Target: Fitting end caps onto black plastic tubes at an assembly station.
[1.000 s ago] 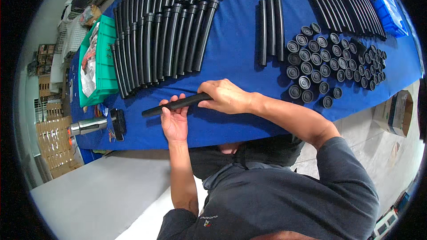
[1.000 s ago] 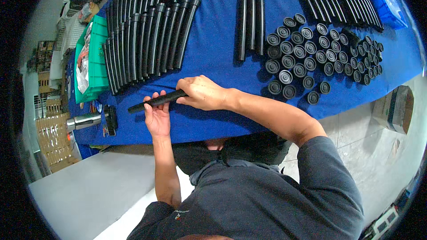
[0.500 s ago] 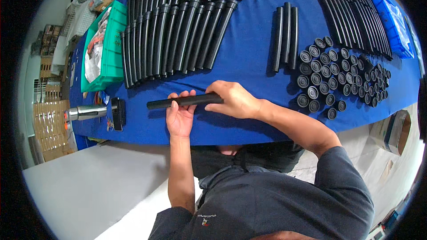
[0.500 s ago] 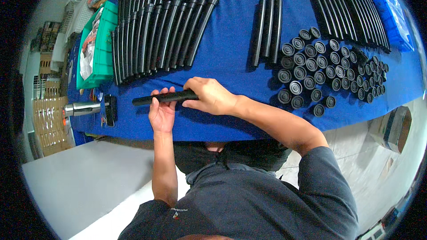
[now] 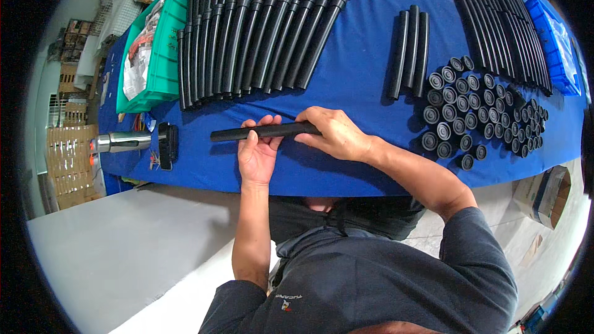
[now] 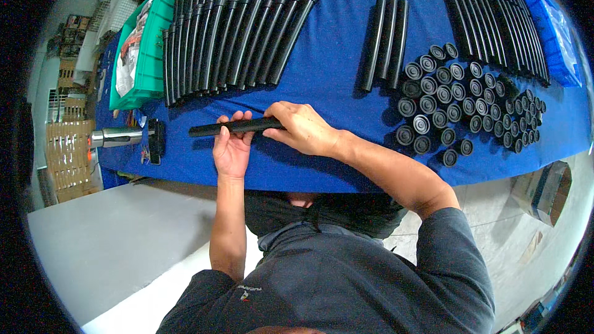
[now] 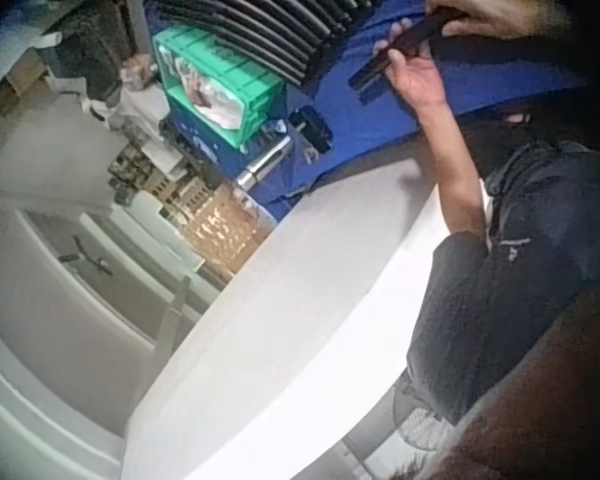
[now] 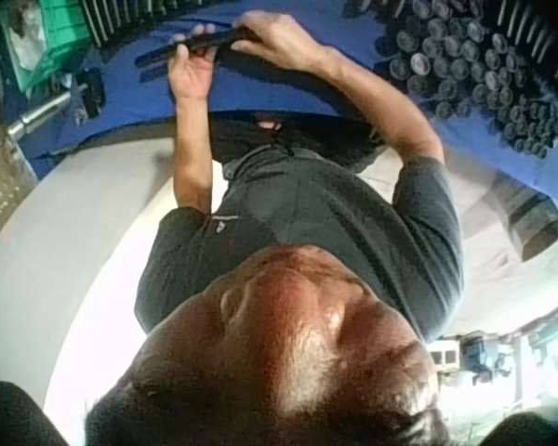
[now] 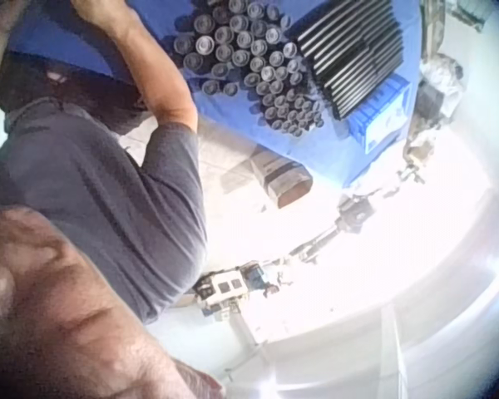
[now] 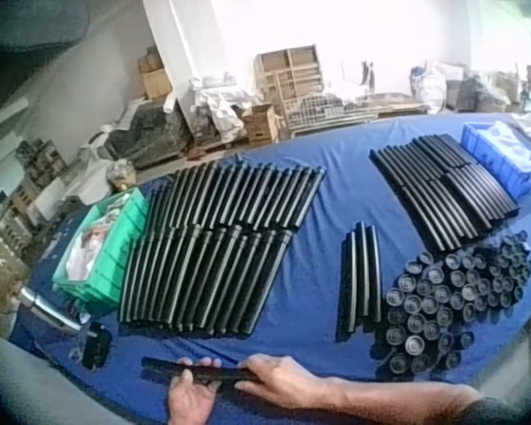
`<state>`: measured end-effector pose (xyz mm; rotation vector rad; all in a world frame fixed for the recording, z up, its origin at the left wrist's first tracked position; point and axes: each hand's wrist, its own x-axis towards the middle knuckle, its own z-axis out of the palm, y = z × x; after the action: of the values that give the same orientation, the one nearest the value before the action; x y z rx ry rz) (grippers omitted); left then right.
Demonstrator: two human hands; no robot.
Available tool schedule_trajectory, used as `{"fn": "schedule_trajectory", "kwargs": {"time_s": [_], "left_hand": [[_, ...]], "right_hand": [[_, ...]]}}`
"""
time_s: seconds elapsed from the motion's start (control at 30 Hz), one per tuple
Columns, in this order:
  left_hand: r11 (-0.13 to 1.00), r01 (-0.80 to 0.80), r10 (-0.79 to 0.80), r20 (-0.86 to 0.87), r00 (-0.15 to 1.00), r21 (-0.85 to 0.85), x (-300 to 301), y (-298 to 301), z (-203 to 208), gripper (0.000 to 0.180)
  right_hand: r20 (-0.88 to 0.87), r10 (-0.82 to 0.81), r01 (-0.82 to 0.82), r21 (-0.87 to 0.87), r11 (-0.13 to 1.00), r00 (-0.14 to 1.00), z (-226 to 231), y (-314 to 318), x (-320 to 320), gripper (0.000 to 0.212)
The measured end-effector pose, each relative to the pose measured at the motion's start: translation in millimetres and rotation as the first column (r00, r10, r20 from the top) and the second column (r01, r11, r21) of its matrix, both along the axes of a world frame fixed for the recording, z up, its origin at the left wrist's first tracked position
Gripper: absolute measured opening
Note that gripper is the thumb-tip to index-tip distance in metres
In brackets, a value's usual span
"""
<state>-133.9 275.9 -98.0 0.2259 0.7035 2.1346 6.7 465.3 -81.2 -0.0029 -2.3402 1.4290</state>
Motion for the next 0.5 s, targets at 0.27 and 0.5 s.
{"fn": "schedule_trajectory", "kwargs": {"time_s": [0.27,0.5], "left_hand": [[1.0,0.001,-0.002,-0.009,1.0,-0.028,-0.9,0.5,-3.1,0.022],[1.0,0.0,0.0,0.03,1.0,0.003,-2.5,1.3,-0.7,0.024]], "right_hand": [[-0.033,-0.013,0.016,0.095,0.995,0.999,0.4,-2.1,2.2,0.034],[0.235,0.065,-0.011,-0.224,0.975,0.97,14.8,2.9,1.3,0.033]]}}
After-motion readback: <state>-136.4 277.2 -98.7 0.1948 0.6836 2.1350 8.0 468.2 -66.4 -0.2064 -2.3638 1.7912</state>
